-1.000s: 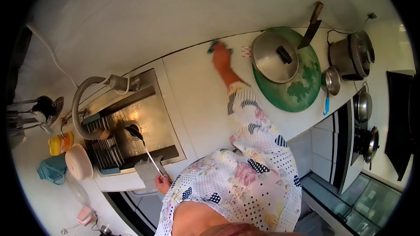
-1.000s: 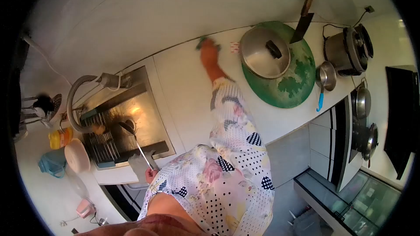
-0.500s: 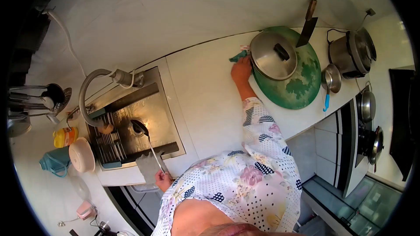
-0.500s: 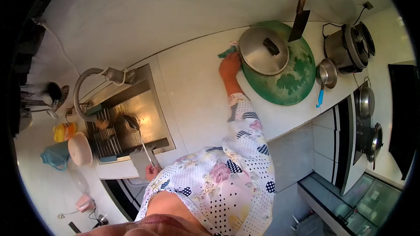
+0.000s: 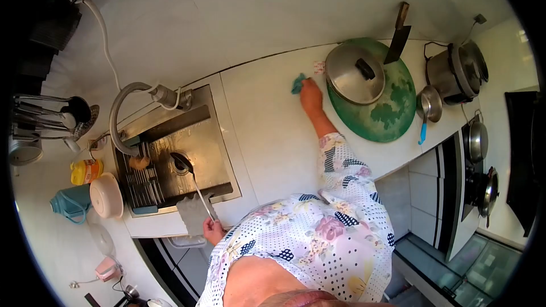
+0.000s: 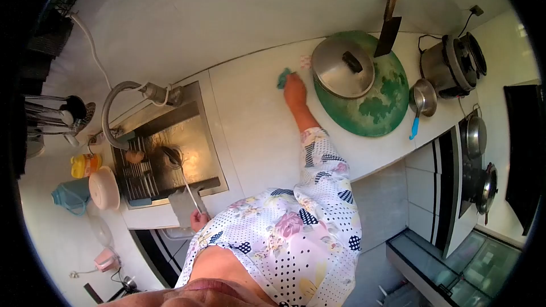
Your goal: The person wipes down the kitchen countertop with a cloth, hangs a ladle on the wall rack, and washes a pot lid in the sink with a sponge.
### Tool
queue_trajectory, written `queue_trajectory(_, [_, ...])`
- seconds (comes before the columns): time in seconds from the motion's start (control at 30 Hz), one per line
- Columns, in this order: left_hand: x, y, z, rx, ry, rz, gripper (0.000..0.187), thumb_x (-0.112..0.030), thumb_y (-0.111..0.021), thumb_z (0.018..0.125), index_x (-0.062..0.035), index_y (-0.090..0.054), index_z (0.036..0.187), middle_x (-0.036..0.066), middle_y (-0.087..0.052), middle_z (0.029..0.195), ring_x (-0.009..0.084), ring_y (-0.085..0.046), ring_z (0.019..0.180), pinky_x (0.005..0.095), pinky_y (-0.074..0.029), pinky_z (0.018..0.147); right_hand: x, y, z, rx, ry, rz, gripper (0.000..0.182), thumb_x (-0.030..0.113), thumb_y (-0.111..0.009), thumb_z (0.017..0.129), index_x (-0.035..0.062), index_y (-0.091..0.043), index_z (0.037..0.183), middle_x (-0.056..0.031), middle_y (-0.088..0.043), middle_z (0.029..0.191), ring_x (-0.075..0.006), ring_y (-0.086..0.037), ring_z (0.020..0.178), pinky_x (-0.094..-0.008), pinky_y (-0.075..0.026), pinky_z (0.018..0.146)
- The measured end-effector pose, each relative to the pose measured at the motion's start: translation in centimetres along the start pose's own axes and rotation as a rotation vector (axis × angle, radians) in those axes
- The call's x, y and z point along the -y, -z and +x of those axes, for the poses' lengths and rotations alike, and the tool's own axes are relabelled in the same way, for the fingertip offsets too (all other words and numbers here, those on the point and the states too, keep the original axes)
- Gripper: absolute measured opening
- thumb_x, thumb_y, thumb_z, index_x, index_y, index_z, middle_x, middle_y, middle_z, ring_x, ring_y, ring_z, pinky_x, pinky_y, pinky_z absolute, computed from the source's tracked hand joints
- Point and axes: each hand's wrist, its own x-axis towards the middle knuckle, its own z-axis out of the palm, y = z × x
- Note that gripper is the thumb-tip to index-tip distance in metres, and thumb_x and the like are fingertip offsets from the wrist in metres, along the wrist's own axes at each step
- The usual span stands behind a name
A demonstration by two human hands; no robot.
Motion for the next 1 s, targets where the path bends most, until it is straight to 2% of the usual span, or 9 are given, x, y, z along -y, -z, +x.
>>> queue_trajectory(0.1, [0.1, 0.4, -0.4, 0.000, 0.028, 0.018, 0.020, -0.002, -0.062, 0.081, -0.0022, -0.056, 0.100, 0.000, -0.052, 0.067, 0.0048, -0.041, 0.047, 0.0215, -0.033, 0.040, -1.6, 2.7, 0.5, 0.095, -0.086, -0.265, 0.047, 0.008, -0.053, 0.081, -0.0040, -0.041, 0.125, -0.0257, -0.051, 0.118, -0.0374, -0.060, 0.091, -0.0418, -0.051, 0.071])
queue_trajectory(0.2, [0.1, 0.3, -0.7, -0.031, 0.122, 0.003, 0.020, -0.002, -0.061, 0.081, -0.0017, -0.056, 0.100, 0.000, -0.052, 0.066, 0.0049, -0.041, 0.048, 0.0213, -0.033, 0.041, -2.4, 1.8, 1.3, 0.264, -0.194, -0.420, 0.056, 0.013, -0.057, 0.078, -0.0082, -0.038, 0.126, -0.0254, -0.044, 0.127, -0.0336, -0.062, 0.087, -0.0390, -0.053, 0.067])
queue_trajectory(0.3, [2.4, 1.1, 0.1, -0.002, 0.110, -0.032, 0.020, -0.002, -0.061, 0.081, -0.0016, -0.055, 0.100, 0.000, -0.051, 0.065, 0.0051, -0.042, 0.048, 0.0215, -0.033, 0.040, -1.0, 0.2, 0.1, 0.221, -0.293, -0.310, 0.061, 0.012, -0.057, 0.076, -0.0092, -0.035, 0.130, -0.0278, -0.036, 0.136, -0.0331, -0.064, 0.085, -0.0385, -0.053, 0.067])
queue_trajectory(0.43, [1.7, 0.2, 0.4, 0.033, 0.074, 0.001, 0.019, -0.003, -0.060, 0.082, -0.0028, -0.054, 0.100, 0.000, -0.051, 0.065, 0.0056, -0.042, 0.047, 0.0217, -0.032, 0.039, 2.1, -1.3, -4.7, 0.344, -0.157, -0.235, 0.060, 0.008, -0.048, 0.078, -0.0074, -0.031, 0.133, -0.0286, -0.030, 0.140, -0.0374, -0.064, 0.081, -0.0443, -0.053, 0.067])
queue_trajectory(0.6, [-0.4, -1.3, 0.9, 0.054, 0.156, -0.082, 0.016, -0.003, -0.058, 0.083, -0.0042, -0.054, 0.099, 0.001, -0.050, 0.065, 0.0060, -0.041, 0.047, 0.0217, -0.031, 0.038, 9.5, -1.6, -13.9, 0.473, -0.026, -0.043, 0.067, 0.004, -0.047, 0.074, -0.0058, -0.026, 0.137, -0.0257, -0.022, 0.146, -0.0378, -0.063, 0.085, -0.0438, -0.053, 0.068])
queue_trajectory(0.7, [0.0, -1.0, 1.4, 0.095, 0.111, -0.082, 0.016, -0.003, -0.059, 0.084, -0.0035, -0.054, 0.099, 0.000, -0.050, 0.065, 0.0057, -0.041, 0.047, 0.0211, -0.031, 0.038, 14.3, 0.5, -15.8, 0.690, 0.012, 0.037, 0.062, 0.004, -0.047, 0.075, -0.0039, -0.032, 0.134, -0.0255, -0.025, 0.145, -0.0384, -0.062, 0.086, -0.0460, -0.052, 0.068])
queue_trajectory(0.9, [0.5, 0.0, 1.0, 0.096, 0.066, -0.073, 0.020, -0.002, -0.060, 0.083, -0.0020, -0.055, 0.102, -0.001, -0.051, 0.067, 0.0050, -0.040, 0.047, 0.0204, -0.032, 0.039, 12.8, -1.8, -15.5, 0.417, -0.010, 0.276, 0.055, 0.007, -0.052, 0.077, 0.0051, -0.041, 0.131, -0.0193, -0.045, 0.134, -0.0356, -0.061, 0.095, -0.0400, -0.051, 0.078])
queue_trajectory(0.93, [1.1, 0.2, 1.1, 0.097, 0.042, -0.064, 0.020, -0.002, -0.060, 0.082, -0.0016, -0.055, 0.102, -0.001, -0.052, 0.068, 0.0047, -0.041, 0.048, 0.0203, -0.033, 0.040, 12.9, -0.8, -14.9, 0.360, -0.072, 0.367, 0.052, 0.008, -0.055, 0.078, 0.0072, -0.046, 0.129, -0.0169, -0.055, 0.125, -0.0324, -0.060, 0.098, -0.0351, -0.049, 0.083])
queue_trajectory(1.0, [2.3, 0.8, 1.1, 0.095, -0.001, -0.044, 0.021, -0.002, -0.061, 0.082, -0.0010, -0.056, 0.102, -0.001, -0.053, 0.070, 0.0043, -0.041, 0.049, 0.0200, -0.034, 0.042, 12.9, 1.6, -13.6, 0.411, -0.156, 0.464, 0.049, 0.005, -0.054, 0.080, 0.0072, -0.048, 0.128, -0.0141, -0.059, 0.119, -0.0275, -0.062, 0.096, -0.0327, -0.049, 0.083])
